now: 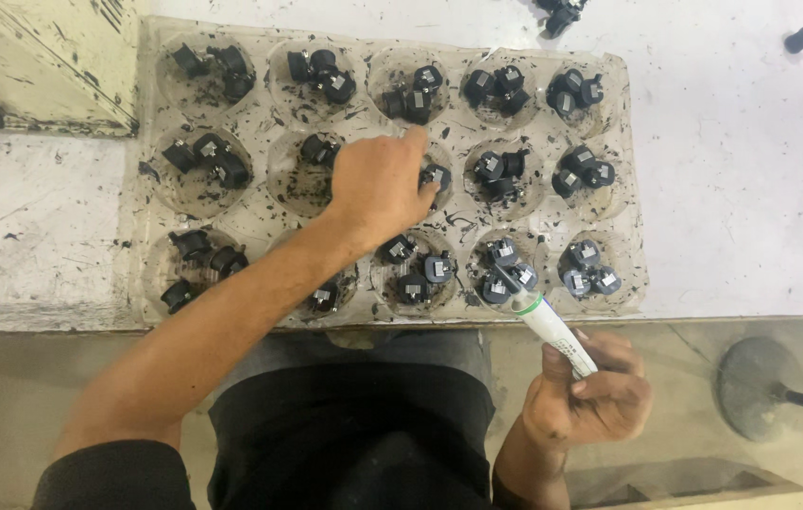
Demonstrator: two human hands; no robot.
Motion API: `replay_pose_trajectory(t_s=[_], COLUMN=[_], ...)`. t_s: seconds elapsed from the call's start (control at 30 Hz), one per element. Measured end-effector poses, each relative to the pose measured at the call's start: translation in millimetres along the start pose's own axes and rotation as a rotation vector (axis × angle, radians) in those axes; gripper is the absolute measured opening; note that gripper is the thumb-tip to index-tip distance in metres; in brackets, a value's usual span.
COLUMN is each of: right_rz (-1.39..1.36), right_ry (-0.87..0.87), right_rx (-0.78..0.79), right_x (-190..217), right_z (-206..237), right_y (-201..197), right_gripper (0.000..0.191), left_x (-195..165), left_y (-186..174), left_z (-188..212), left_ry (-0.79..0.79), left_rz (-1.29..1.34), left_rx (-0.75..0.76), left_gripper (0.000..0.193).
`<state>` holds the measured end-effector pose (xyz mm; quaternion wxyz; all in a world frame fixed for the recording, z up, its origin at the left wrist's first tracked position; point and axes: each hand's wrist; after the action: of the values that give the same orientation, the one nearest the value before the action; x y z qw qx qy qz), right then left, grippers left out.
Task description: The person picks small black plug components one at a time from a molded tray and squeezes adhesive from a tube onto each component's metal contacts. They place each treated component back into the tray and continue across the tray, then wipe the tube tip with a blue cloth.
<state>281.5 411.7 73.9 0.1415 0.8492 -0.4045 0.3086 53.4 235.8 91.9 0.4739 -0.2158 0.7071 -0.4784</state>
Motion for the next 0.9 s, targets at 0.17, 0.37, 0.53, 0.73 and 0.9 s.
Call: replay_pose_trajectory(t_s=[0.17, 0.37, 0.53, 0.73, 0.9], right_rz=[-0.062, -0.069, -0.102, -0.123, -0.183], right_ry=[-0.016, -0.012, 0.016, 0.05, 0.096], right_rx=[-0.028, -0.035, -0.067, -0.083, -0.061], right_x=[-0.7, -0.2, 0.8, 6.5, 5.7], right_z=[8.4, 5.8, 5.7, 12.0, 17.8], right_y=[-1.3, -0.2, 6.1, 5.6, 9.2], right_gripper=[0.04, 0.037, 0.038, 0.039, 0.037], left_x=[-10.5, -7.3, -16.9, 6.6, 19.5], left_y=[5.4, -5.5, -29.3, -57.1, -36.1], left_z=[-7.8, -7.0, 17.4, 83.6, 128.6], left_ry=[-0.046, -0.012, -0.027, -0.05, -0.057], left_rz=[-0.016, -0.113, 0.031, 0.956, 1.442], left_rx=[0.035, 0.132, -0.012, -0.052, -0.1], left_gripper=[0.06, 0.07, 0.062, 0.055, 0.039])
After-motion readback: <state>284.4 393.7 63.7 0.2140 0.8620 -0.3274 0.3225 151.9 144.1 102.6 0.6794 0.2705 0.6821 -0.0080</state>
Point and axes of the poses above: each hand's wrist, its own z-axis away from the middle knuckle, its own y-axis out of the palm, x = y × z, and after that the axes turned 2 degrees about z, right-handed
